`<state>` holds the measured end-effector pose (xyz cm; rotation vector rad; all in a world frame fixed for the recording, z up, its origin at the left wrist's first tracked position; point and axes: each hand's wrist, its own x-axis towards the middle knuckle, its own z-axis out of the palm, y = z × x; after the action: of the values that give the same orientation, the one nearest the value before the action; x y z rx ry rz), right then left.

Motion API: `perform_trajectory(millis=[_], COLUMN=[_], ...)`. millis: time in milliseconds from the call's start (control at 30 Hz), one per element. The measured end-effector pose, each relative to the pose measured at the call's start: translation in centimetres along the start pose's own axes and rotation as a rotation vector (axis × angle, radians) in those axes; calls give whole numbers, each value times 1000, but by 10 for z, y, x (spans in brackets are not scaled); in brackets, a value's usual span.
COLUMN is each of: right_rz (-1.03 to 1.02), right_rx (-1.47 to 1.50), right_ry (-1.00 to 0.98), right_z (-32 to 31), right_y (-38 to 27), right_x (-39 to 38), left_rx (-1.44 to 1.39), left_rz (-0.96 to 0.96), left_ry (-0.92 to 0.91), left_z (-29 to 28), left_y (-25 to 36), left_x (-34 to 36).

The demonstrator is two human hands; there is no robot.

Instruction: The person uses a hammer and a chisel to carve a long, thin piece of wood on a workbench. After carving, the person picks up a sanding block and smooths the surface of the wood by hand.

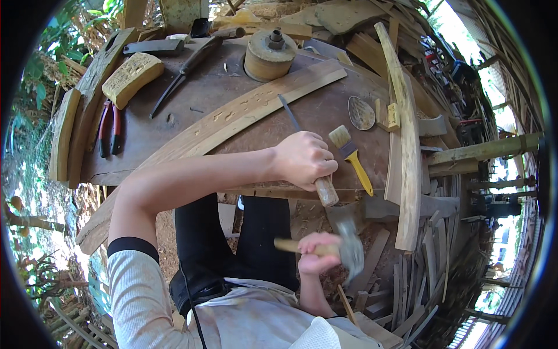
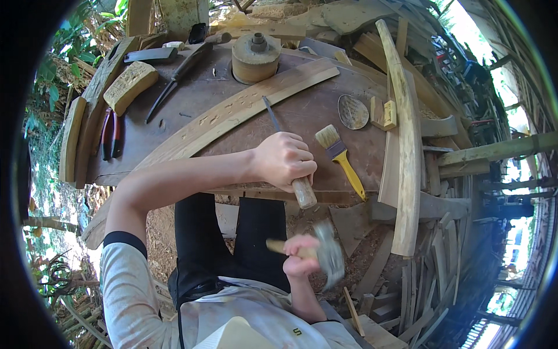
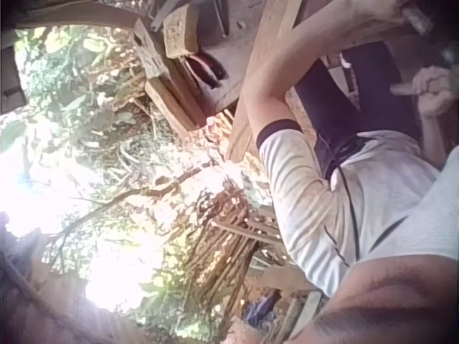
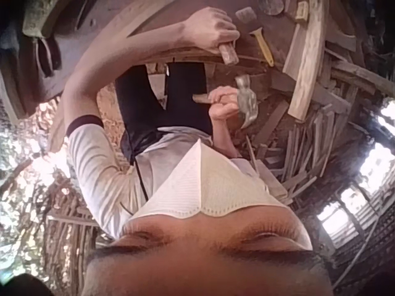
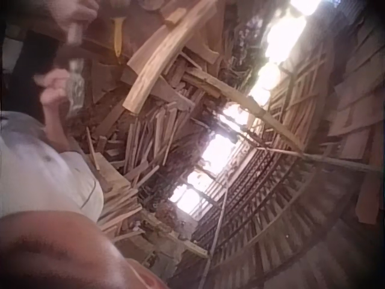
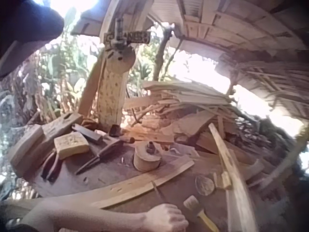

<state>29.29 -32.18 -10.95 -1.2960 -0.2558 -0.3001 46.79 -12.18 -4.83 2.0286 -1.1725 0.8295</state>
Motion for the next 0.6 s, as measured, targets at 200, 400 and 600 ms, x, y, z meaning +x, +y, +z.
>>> perform_trajectory(millis=[200, 400, 600], right_rz=[-136, -32, 165], right_rx=[32, 14, -4], right_ry=[50, 85, -5], right_z=[1, 11, 0], right_y=[2, -6, -26], right_x=[3, 5, 9], left_rx=[19, 29, 63], left_rz=[3, 34, 81], left_ry=[-24, -37, -97], left_z=[2, 4, 0], left_y=[0, -1, -4], left_x=[3, 2, -3])
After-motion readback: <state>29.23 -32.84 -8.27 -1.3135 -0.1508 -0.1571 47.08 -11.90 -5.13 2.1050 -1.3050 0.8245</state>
